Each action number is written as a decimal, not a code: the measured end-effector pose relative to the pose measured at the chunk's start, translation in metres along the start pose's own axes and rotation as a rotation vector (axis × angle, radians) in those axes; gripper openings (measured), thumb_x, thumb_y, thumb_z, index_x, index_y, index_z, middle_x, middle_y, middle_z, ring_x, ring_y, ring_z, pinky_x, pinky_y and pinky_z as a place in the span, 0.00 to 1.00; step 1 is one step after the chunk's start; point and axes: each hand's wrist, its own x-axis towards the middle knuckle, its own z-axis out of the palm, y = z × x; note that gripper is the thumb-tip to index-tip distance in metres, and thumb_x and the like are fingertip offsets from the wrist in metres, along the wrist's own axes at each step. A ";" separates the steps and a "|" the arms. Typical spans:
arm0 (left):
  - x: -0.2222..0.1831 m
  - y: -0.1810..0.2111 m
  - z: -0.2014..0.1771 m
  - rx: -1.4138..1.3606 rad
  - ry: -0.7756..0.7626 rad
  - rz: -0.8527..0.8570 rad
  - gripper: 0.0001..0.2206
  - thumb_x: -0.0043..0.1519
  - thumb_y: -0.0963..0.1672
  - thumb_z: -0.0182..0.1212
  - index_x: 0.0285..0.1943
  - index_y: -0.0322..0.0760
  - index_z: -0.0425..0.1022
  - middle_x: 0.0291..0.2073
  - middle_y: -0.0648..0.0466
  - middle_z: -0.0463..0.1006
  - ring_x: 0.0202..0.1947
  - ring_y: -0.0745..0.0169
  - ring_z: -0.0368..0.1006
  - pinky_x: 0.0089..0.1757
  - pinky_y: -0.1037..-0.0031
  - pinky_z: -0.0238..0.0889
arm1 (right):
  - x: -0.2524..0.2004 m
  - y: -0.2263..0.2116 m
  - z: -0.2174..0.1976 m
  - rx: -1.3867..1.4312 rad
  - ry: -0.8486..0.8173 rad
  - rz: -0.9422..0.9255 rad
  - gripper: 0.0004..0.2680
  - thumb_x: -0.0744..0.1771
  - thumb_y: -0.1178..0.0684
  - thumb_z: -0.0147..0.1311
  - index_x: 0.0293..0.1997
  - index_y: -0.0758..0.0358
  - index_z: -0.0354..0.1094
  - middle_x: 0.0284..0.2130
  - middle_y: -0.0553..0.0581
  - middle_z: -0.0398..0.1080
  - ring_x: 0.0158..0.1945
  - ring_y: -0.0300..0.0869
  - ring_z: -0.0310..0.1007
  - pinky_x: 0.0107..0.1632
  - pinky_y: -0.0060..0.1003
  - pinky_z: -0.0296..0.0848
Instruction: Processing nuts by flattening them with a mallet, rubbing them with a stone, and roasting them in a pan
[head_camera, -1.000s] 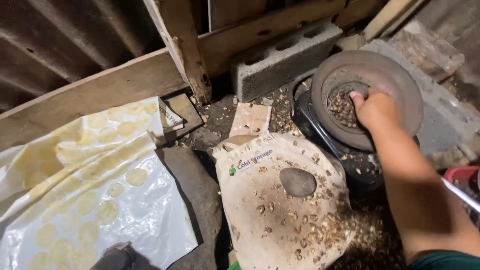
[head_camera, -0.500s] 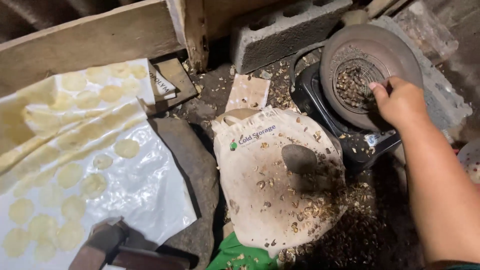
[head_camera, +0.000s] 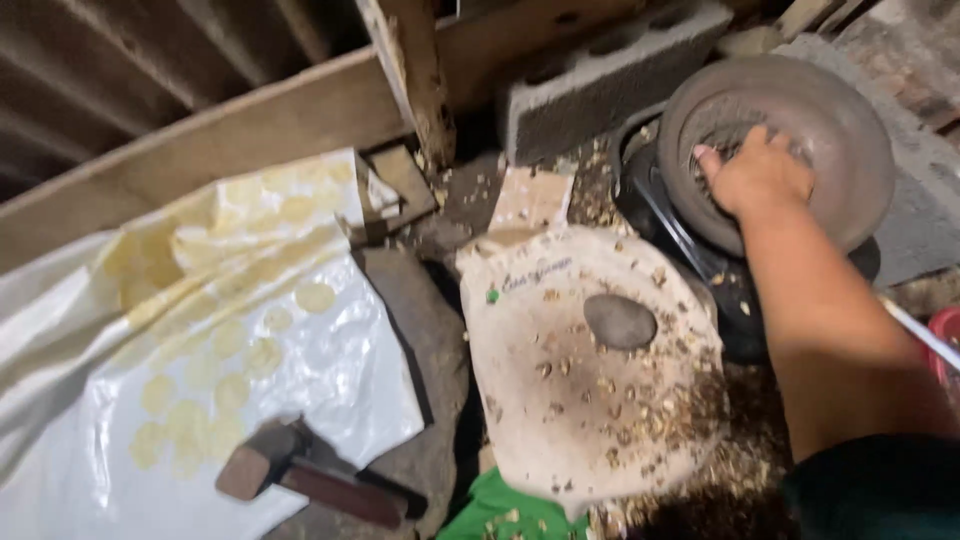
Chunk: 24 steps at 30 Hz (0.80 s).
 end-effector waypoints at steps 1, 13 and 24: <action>0.018 -0.005 -0.001 0.006 0.009 0.004 0.21 0.47 0.52 0.71 0.53 0.62 0.84 0.52 0.69 0.86 0.59 0.72 0.79 0.63 0.71 0.67 | 0.008 0.000 -0.001 -0.028 0.061 -0.030 0.29 0.71 0.29 0.44 0.64 0.73 0.60 0.56 0.77 0.65 0.47 0.73 0.73 0.47 0.64 0.69; 0.111 0.564 -0.136 -0.100 0.063 0.149 0.13 0.58 0.52 0.64 0.51 0.62 0.81 0.52 0.77 0.81 0.41 0.67 0.84 0.41 0.72 0.76 | 0.003 0.010 0.004 0.462 0.001 0.014 0.09 0.73 0.54 0.49 0.56 0.62 0.75 0.46 0.69 0.75 0.45 0.58 0.74 0.52 0.54 0.68; 0.219 0.697 0.018 -2.256 -0.438 -0.382 0.23 0.73 0.55 0.36 0.67 0.36 0.59 0.65 0.39 0.61 0.65 0.38 0.58 0.56 0.50 0.59 | -0.205 -0.062 -0.046 0.883 -0.440 -0.460 0.11 0.69 0.57 0.48 0.54 0.70 0.70 0.44 0.71 0.74 0.44 0.57 0.75 0.47 0.49 0.76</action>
